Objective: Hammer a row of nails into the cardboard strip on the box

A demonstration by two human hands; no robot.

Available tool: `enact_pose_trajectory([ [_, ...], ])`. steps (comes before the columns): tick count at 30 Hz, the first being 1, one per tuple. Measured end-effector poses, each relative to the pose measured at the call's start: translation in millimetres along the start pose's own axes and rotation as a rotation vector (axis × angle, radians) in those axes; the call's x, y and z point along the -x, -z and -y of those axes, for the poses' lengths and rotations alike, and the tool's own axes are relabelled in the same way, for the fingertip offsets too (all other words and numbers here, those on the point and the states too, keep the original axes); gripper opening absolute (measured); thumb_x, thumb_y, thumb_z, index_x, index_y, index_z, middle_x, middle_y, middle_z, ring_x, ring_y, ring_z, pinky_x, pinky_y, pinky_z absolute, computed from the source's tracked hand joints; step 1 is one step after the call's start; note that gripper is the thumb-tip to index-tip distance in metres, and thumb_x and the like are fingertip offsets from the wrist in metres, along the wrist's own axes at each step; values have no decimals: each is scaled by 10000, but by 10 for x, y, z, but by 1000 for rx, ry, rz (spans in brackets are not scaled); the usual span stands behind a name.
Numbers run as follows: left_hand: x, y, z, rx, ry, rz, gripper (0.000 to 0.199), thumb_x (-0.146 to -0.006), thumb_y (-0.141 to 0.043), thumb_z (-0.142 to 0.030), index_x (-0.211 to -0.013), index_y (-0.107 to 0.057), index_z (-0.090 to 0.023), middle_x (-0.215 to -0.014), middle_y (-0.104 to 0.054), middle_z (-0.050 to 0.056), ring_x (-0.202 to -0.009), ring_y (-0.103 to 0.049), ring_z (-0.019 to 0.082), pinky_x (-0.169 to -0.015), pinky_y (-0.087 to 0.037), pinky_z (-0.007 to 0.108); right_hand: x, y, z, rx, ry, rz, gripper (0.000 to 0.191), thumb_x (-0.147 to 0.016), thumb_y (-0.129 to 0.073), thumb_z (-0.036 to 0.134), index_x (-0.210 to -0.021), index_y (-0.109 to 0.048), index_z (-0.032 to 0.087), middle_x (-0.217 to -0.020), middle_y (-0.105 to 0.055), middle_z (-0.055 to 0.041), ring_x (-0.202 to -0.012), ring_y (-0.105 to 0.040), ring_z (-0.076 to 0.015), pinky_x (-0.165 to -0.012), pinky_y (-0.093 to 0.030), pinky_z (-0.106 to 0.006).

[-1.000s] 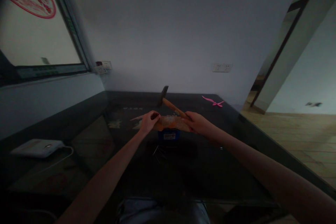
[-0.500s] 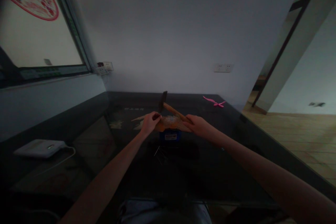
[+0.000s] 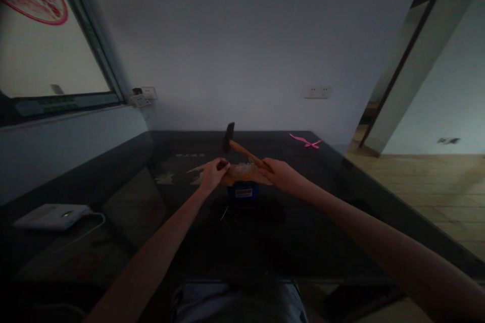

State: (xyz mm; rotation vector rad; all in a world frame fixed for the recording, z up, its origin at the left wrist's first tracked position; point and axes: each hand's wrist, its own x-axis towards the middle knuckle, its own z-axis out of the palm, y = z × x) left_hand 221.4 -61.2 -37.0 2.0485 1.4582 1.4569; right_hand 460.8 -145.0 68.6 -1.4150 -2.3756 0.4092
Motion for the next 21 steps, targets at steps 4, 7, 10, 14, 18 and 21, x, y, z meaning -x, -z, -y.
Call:
enact_pose_trajectory([
  [4,-3,1,3,-20,10,2,81,-776,-599,-232,-782,-617,-153,-757,-675,41,-723,-635,160,-671,-478,260,-10,-33,-11,28,28,24,132,-857,-436,270,-774,-488,181,-687,-549,-39,-604,-504,-144,-529,-328,-253],
  [7,-2,3,-3,-27,9,1,75,-773,-604,-231,-782,-617,-157,-764,-676,40,-727,-635,161,-678,-480,262,-14,-35,-34,32,30,10,150,-863,-431,285,-768,-484,181,-676,-539,-34,-596,-500,-141,-523,-325,-249],
  [10,-3,2,-8,-25,5,-4,83,-777,-601,-241,-784,-614,-159,-757,-673,37,-717,-633,157,-672,-480,258,-18,-21,-40,18,17,-7,186,-878,-407,313,-758,-466,184,-633,-516,-20,-574,-490,-136,-513,-318,-247],
  [14,-6,4,0,-49,-2,-2,90,-777,-598,-245,-777,-614,-157,-752,-671,40,-710,-630,160,-663,-475,257,-26,-23,-37,33,29,29,155,-869,-425,299,-802,-494,178,-700,-548,-39,-619,-507,-142,-531,-324,-248],
  [18,-9,1,13,-47,-1,0,91,-775,-598,-246,-783,-621,-159,-743,-671,36,-703,-627,161,-654,-470,254,-19,4,-19,37,18,61,160,-868,-425,295,-814,-506,169,-705,-550,-45,-613,-505,-142,-533,-328,-250],
  [21,-12,-6,22,-23,-12,-2,76,-768,-607,-233,-786,-623,-161,-753,-671,33,-705,-627,158,-662,-470,252,-11,21,-11,28,19,53,172,-875,-412,304,-801,-490,169,-664,-534,-33,-587,-493,-139,-524,-325,-250],
])
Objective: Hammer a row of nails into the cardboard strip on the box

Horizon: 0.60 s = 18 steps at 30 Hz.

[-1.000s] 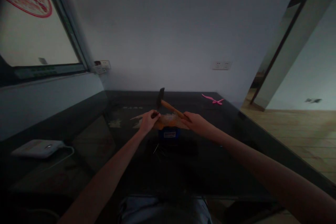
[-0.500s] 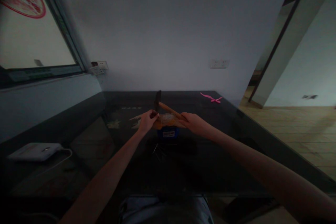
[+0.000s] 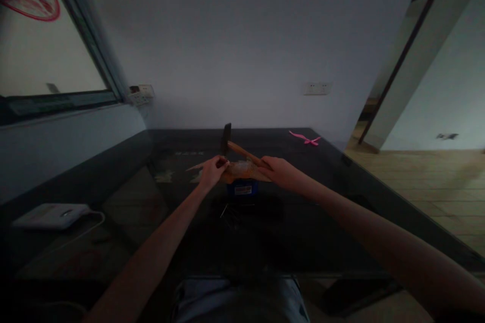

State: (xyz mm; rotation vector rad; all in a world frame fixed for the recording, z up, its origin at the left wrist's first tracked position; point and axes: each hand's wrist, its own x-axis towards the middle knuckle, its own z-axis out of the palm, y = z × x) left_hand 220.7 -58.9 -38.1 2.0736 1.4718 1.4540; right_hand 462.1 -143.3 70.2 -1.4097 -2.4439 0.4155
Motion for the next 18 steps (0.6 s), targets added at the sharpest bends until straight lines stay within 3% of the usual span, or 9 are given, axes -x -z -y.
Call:
enact_pose_trajectory([
  [5,-7,2,7,-6,22,10,77,-767,-610,-236,-782,-626,-162,-754,-677,40,-709,-631,167,-659,-476,260,-4,-33,-18,2,3,11,159,-872,-416,285,-826,-505,162,-749,-560,-56,-639,-509,-147,-547,-337,-254],
  [14,-11,7,-2,10,14,12,83,-768,-605,-237,-767,-627,-157,-745,-672,33,-709,-624,158,-670,-473,259,33,-11,20,-29,-38,-10,157,-877,-412,283,-780,-476,177,-638,-511,-17,-558,-480,-132,-516,-322,-252],
  [18,-13,8,-5,-13,23,21,87,-768,-607,-239,-773,-631,-156,-751,-672,35,-712,-625,161,-669,-474,263,7,-41,-20,-20,18,-32,136,-851,-451,271,-768,-499,175,-669,-526,-25,-588,-486,-135,-521,-323,-250],
])
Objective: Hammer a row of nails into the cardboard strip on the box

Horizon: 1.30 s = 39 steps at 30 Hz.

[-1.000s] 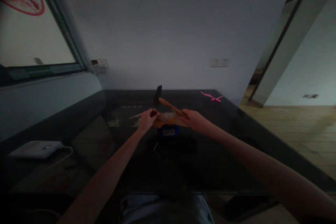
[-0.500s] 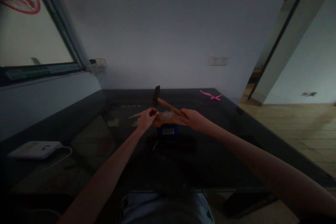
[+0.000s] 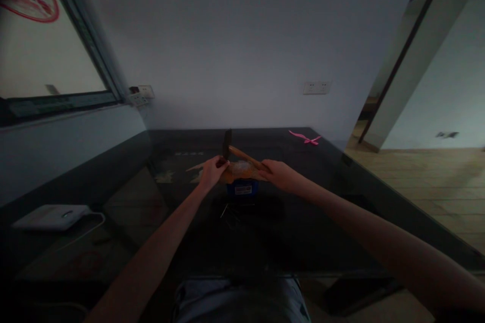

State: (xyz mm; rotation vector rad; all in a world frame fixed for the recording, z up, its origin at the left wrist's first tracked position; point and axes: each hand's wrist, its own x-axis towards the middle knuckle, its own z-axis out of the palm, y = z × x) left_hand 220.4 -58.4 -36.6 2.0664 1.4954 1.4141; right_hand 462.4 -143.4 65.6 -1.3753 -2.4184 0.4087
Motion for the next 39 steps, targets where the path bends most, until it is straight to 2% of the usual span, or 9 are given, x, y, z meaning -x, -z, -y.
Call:
enact_pose_trajectory([
  [3,2,5,-16,5,-7,0,75,-771,-606,-229,-774,-631,-158,-754,-673,33,-717,-626,156,-679,-477,261,19,12,-16,-74,-10,-31,170,-845,-463,289,-716,-481,180,-616,-503,-8,-529,-459,-115,-476,-305,-240],
  [7,14,18,-40,40,-6,-10,84,-771,-609,-235,-772,-634,-156,-756,-674,36,-715,-628,154,-690,-485,267,125,-36,8,-395,-127,-76,182,-840,-469,354,-801,-495,179,-554,-444,40,-404,-383,-78,-372,-260,-215],
  [15,23,59,-118,154,-28,-26,151,-790,-579,-237,-897,-637,-150,-869,-686,58,-770,-647,145,-737,-513,264,332,-443,-34,-1049,-119,-209,341,-777,-596,416,-997,-450,202,-426,-320,134,-293,-250,-39,-288,-198,-160],
  [19,24,194,-208,113,-53,-92,170,-798,-545,-201,-949,-609,-154,-894,-677,60,-824,-637,143,-768,-509,262,398,-544,-79,-1265,-48,-269,291,-794,-599,385,-980,-457,213,-486,-345,121,-300,-237,-20,-287,-185,-150],
  [24,271,455,-351,3,-153,-162,137,-805,-515,-207,-913,-589,-168,-880,-652,52,-828,-608,138,-793,-481,255,464,-556,-123,-1297,-64,-298,266,-792,-606,369,-951,-456,218,-512,-390,109,-284,-267,-16,-265,-195,-145],
  [27,524,551,-453,-26,-217,-3,137,-828,-487,-251,-849,-601,-178,-800,-656,34,-743,-604,128,-754,-471,238,467,-570,-139,-1275,-60,-299,285,-789,-603,379,-959,-445,215,-488,-382,115,-274,-269,-22,-256,-210,-149],
  [31,754,523,-495,-93,-238,449,176,-833,-494,-305,-819,-631,-196,-705,-650,10,-634,-588,114,-634,-444,201,453,-593,-144,-1262,-54,-296,311,-783,-611,379,-982,-442,209,-485,-387,118,-270,-280,-23,-251,-232,-148],
  [33,796,467,-455,-198,-202,588,164,-810,-526,-325,-775,-635,-208,-683,-644,6,-608,-578,120,-563,-411,197,449,-600,-143,-1269,-50,-293,310,-782,-617,370,-983,-445,209,-495,-394,116,-274,-290,-22,-253,-241,-145],
  [39,825,390,-285,-446,-69,581,136,-713,-625,-353,-663,-621,-227,-667,-636,11,-588,-575,148,-512,-371,213,446,-616,-146,-1265,-43,-300,292,-787,-615,356,-986,-462,208,-493,-387,115,-279,-302,-24,-256,-242,-149],
])
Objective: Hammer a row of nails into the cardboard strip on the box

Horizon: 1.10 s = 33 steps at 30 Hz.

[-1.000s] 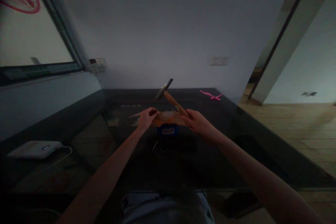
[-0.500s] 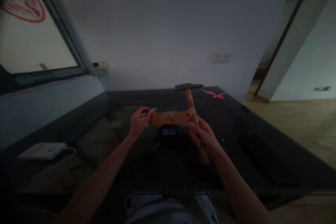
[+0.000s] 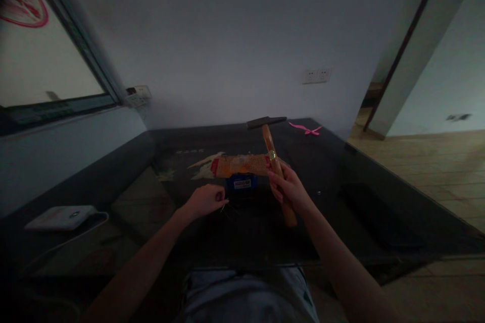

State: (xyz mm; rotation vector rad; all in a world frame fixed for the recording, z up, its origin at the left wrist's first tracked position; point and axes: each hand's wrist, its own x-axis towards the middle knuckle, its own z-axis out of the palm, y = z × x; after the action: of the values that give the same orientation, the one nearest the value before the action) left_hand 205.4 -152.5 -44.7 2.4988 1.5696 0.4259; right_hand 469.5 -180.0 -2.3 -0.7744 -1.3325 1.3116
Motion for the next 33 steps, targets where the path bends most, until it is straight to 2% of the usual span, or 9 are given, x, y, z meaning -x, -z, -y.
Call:
enact_pose_trajectory([
  [5,29,-13,19,-9,25,41,83,-676,-638,-317,-650,-636,-238,-672,-642,14,-620,-597,166,-552,-404,228,10,-4,-13,9,8,-2,289,-790,-605,359,-995,-465,211,-509,-406,109,-288,-310,-23,-260,-246,-150],
  [13,55,50,-65,-211,85,103,111,-688,-554,-218,-709,-662,-231,-768,-678,69,-674,-633,220,-588,-439,285,6,-5,-21,24,24,7,274,-800,-594,336,-1002,-460,208,-486,-396,113,-287,-309,-28,-262,-258,-151],
  [17,67,76,-102,-283,81,89,136,-698,-528,-183,-708,-661,-208,-763,-677,96,-676,-640,240,-588,-441,301,3,-4,-26,24,17,6,268,-799,-595,329,-994,-454,212,-489,-394,115,-289,-303,-28,-263,-255,-151],
  [20,67,107,-79,-252,62,40,129,-699,-529,-166,-702,-653,-203,-744,-671,88,-672,-634,227,-584,-434,288,-2,-1,-37,22,27,10,270,-799,-592,329,-1000,-456,208,-493,-394,116,-292,-307,-28,-265,-263,-153],
  [23,68,197,-38,-73,25,51,98,-684,-567,-161,-713,-651,-204,-719,-665,48,-656,-619,182,-580,-426,247,-10,7,-52,5,38,11,258,-806,-587,328,-994,-463,203,-497,-398,114,-289,-306,-23,-263,-262,-150],
  [26,74,357,-24,294,-77,194,80,-704,-601,-205,-756,-659,-187,-713,-666,20,-649,-612,134,-597,-442,207,-17,18,-65,-5,39,7,259,-807,-592,327,-994,-462,203,-495,-406,113,-285,-310,-22,-260,-256,-144],
  [29,62,558,-33,615,-135,278,204,-723,-632,-279,-882,-669,-157,-762,-684,35,-696,-625,133,-664,-478,223,-23,24,-72,0,31,-13,288,-794,-605,340,-1000,-460,200,-484,-406,116,-283,-312,-24,-259,-257,-144],
  [31,20,691,-36,737,-127,225,284,-713,-658,-294,-956,-664,-147,-769,-690,42,-694,-628,135,-681,-490,247,-24,23,-70,2,22,-24,306,-786,-613,349,-1003,-459,198,-474,-405,119,-279,-311,-26,-258,-259,-145],
  [33,-70,801,-30,815,-109,118,272,-698,-675,-290,-925,-668,-139,-737,-687,39,-662,-626,132,-672,-497,261,-22,17,-60,3,16,-25,308,-786,-614,349,-1002,-457,196,-463,-402,121,-275,-307,-27,-256,-256,-145],
])
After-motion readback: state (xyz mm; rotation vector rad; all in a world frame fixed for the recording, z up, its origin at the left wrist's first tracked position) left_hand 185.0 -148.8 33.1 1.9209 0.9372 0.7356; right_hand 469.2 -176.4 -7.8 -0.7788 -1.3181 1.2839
